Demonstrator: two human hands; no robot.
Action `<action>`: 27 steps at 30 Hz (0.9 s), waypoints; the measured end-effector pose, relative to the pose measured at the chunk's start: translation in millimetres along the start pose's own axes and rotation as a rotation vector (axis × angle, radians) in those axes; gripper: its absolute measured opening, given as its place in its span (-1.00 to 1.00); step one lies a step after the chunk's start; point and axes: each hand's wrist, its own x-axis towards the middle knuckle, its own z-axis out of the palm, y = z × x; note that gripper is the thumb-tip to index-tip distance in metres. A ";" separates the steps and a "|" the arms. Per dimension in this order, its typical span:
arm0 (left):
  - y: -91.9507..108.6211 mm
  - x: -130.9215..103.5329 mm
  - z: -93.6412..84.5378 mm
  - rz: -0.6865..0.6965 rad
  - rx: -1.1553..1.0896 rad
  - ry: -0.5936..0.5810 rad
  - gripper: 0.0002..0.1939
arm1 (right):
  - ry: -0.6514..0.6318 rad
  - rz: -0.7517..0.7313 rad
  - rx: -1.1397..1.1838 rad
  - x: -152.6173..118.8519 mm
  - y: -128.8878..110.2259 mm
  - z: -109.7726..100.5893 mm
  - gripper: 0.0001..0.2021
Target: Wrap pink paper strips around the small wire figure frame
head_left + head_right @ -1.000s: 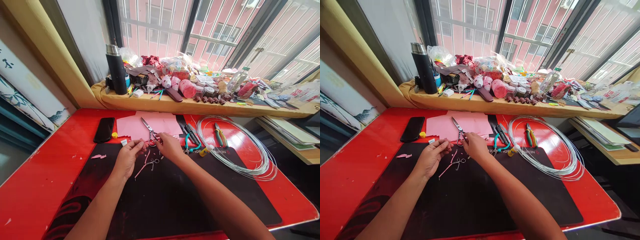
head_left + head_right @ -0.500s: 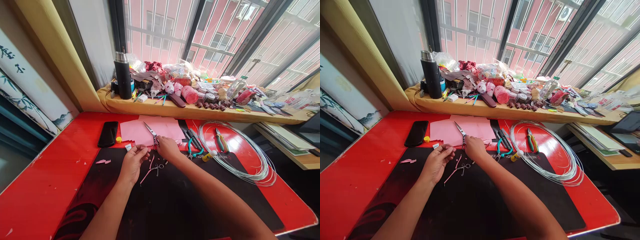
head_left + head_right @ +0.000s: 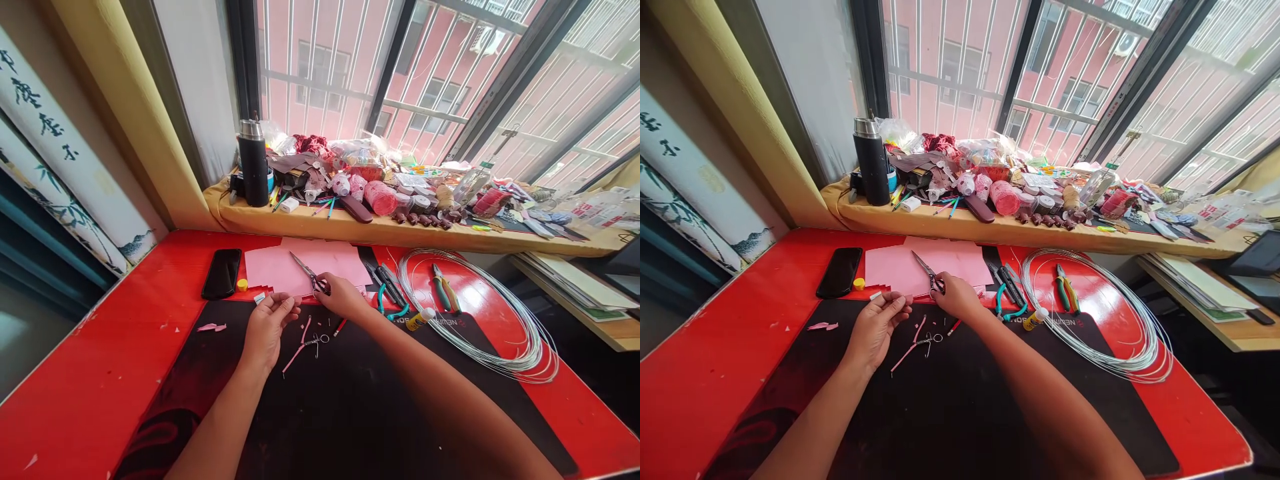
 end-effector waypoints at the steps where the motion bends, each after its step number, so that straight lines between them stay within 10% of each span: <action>1: -0.1 0.2 0.2 0.002 0.004 0.001 -0.49 | -0.002 -0.005 0.010 1.0 0.1 0.2 -0.58; 15: -3.2 3.2 0.7 0.045 0.026 0.025 -0.47 | 0.111 -0.001 0.312 -15.2 -1.6 6.9 -0.64; 21: -1.9 3.7 0.2 0.060 -0.014 0.054 -0.52 | 0.037 0.128 1.249 -57.5 -8.4 0.3 -0.49; 27: -3.3 5.9 -1.4 0.047 -0.065 0.058 -0.56 | -0.148 0.190 1.637 -99.8 -19.5 -0.2 -0.31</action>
